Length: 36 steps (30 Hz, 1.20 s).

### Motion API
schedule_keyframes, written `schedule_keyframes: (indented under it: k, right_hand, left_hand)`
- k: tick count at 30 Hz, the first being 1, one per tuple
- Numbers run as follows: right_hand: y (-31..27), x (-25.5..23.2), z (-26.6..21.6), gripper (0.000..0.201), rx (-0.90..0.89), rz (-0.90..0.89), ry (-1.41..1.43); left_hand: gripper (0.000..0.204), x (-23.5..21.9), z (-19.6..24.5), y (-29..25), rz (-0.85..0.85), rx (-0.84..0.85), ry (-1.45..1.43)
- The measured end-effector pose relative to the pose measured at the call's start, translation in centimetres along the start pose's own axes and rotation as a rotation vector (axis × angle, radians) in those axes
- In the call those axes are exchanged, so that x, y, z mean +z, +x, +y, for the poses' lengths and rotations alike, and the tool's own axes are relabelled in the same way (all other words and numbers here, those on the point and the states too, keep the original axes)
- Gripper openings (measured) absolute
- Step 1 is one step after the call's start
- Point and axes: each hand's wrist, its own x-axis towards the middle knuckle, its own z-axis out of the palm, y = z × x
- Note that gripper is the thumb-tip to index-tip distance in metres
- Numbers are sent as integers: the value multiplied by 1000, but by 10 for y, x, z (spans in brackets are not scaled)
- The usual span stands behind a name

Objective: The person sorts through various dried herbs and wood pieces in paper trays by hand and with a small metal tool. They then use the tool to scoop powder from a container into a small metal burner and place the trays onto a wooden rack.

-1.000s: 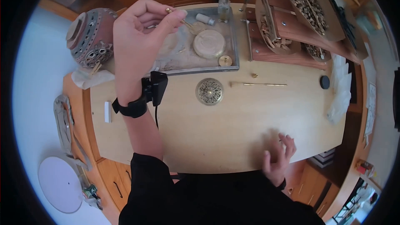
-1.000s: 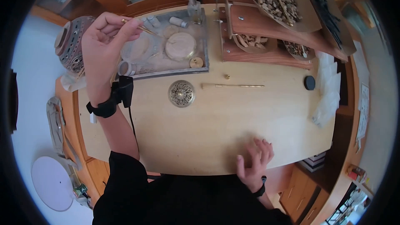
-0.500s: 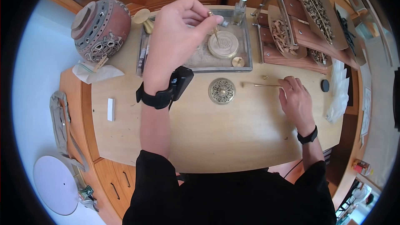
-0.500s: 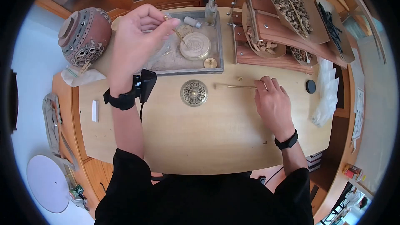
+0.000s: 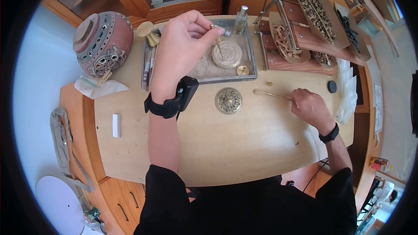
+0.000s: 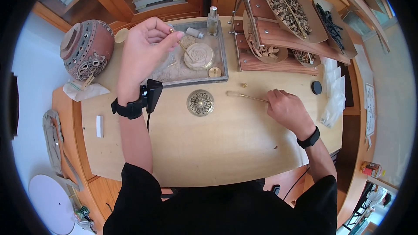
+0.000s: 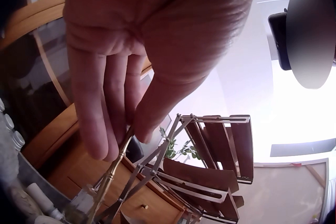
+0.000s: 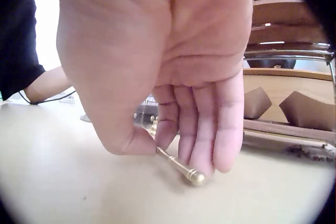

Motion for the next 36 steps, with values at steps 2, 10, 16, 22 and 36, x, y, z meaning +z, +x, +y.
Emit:
schedule_keyframes:
  k: [2, 10, 16, 22, 36]
  right_hand:
    - [-1, -19, -2, 9, 165, -150, 78]
    - [0, -59, -19, 11, 248, 151, 894]
    - [16, -56, -54, 13, 23, 214, 783]
    - [14, -15, -55, 11, 28, 127, 792]
    - [113, -73, -96, 8, -42, 610, 843]
  left_hand:
    - [23, -2, -2, 2, -2, 15, 1]
    - [18, -9, -9, 6, -55, 41, -50]
    - [18, -11, 2, 3, -62, 59, -57]
    - [20, -6, 1, 4, -44, 41, -149]
    - [16, -16, -10, 7, 46, 103, -193]
